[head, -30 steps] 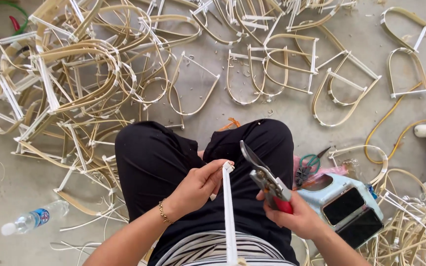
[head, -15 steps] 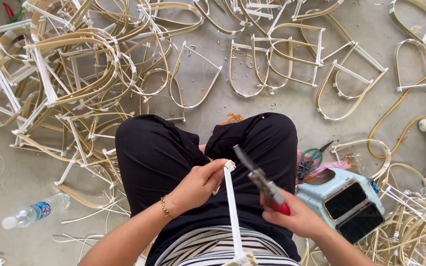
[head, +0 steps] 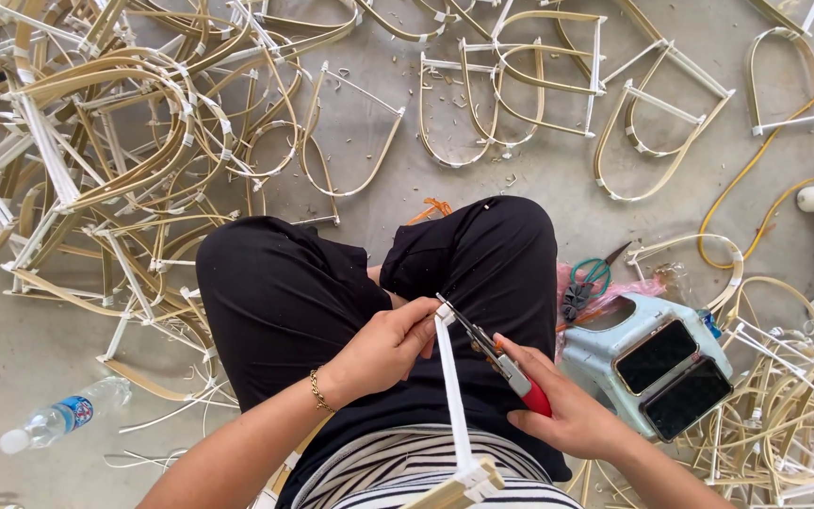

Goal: The recorder is sitting on the floor, using shears to cut and trim bamboo strips while attaching them to white U-shaped frames to assemble components for furniture or crafts.

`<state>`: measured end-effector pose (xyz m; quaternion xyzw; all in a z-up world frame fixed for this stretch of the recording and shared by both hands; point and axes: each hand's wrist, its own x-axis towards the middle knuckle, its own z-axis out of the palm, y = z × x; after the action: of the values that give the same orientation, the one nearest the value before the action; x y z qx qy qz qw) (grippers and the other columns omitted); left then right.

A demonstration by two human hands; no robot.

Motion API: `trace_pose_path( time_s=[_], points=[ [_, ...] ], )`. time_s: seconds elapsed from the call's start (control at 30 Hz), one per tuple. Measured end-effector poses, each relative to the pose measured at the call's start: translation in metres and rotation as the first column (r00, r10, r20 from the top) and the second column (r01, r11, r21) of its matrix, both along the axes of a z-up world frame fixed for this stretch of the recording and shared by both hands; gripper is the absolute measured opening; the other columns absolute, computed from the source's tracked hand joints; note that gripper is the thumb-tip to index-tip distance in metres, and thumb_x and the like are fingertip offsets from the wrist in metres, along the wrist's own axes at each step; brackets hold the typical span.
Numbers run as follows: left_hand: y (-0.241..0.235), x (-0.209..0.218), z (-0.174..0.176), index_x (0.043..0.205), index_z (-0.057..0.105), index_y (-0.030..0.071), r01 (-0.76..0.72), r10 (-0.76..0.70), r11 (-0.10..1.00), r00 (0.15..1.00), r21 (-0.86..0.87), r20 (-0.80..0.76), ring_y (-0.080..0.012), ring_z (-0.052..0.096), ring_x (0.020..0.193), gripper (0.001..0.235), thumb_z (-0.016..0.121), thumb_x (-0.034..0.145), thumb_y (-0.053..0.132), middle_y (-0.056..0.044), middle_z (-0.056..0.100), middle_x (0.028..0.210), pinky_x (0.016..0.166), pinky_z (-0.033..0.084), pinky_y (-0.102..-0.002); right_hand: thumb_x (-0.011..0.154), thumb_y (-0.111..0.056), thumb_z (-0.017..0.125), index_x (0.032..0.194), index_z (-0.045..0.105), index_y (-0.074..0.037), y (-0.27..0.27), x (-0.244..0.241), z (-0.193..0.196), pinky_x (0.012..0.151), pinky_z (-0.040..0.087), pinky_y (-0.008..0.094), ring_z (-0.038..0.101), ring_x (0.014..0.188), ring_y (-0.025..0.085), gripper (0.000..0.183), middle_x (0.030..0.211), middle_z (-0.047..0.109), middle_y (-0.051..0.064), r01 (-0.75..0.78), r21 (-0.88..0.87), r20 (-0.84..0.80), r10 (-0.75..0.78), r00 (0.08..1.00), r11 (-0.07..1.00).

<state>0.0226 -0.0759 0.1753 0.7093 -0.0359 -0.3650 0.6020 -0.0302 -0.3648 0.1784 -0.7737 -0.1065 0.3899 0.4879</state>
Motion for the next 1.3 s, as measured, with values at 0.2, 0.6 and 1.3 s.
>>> trace_pose_path(
  time_s=[0.2, 0.6, 1.3],
  points=[
    [-0.006, 0.003, 0.003, 0.121, 0.062, 0.012, 0.024, -0.023, 0.996, 1.000, 0.081, -0.011, -0.0104, 0.052, 0.049, 0.024, 0.050, 0.104, 0.021, 0.000, 0.059, 0.063, 0.048, 0.045, -0.028, 0.076, -0.016, 0.074, 0.157, 0.033, -0.020, 0.002, -0.004, -0.009, 0.109, 0.042, 0.035, 0.051, 0.123, 0.025, 0.091, 0.133, 0.049, 0.010, 0.036, -0.177, -0.046, -0.045, 0.998, 0.984],
    [0.003, 0.004, -0.043, 0.124, 0.066, 0.010, -0.052, 0.048, 0.998, 0.993, 0.028, 0.110, -0.0103, 0.050, 0.055, 0.024, 0.054, 0.104, 0.016, -0.002, 0.055, 0.062, 0.055, 0.046, -0.028, 0.088, -0.018, 0.076, 0.126, 0.065, -0.011, -0.013, -0.016, -0.118, 0.084, 0.057, 0.031, 0.076, 0.091, 0.018, 0.040, 0.106, 0.074, 0.007, 0.284, -0.108, 0.250, -0.251, 0.935, 0.953],
    [0.024, 0.004, -0.018, 0.136, 0.054, 0.006, 0.054, -0.061, 0.996, 0.994, 0.071, 0.095, -0.0164, 0.070, 0.085, 0.039, 0.054, 0.100, 0.021, -0.006, 0.072, 0.096, 0.082, 0.055, -0.031, 0.089, -0.004, 0.074, 0.142, 0.046, -0.004, 0.095, 0.068, -0.056, 0.094, 0.052, 0.027, 0.063, 0.103, 0.010, 0.060, 0.111, 0.064, 0.003, 0.204, 0.487, 0.012, -0.240, 0.971, 0.849]
  ],
)
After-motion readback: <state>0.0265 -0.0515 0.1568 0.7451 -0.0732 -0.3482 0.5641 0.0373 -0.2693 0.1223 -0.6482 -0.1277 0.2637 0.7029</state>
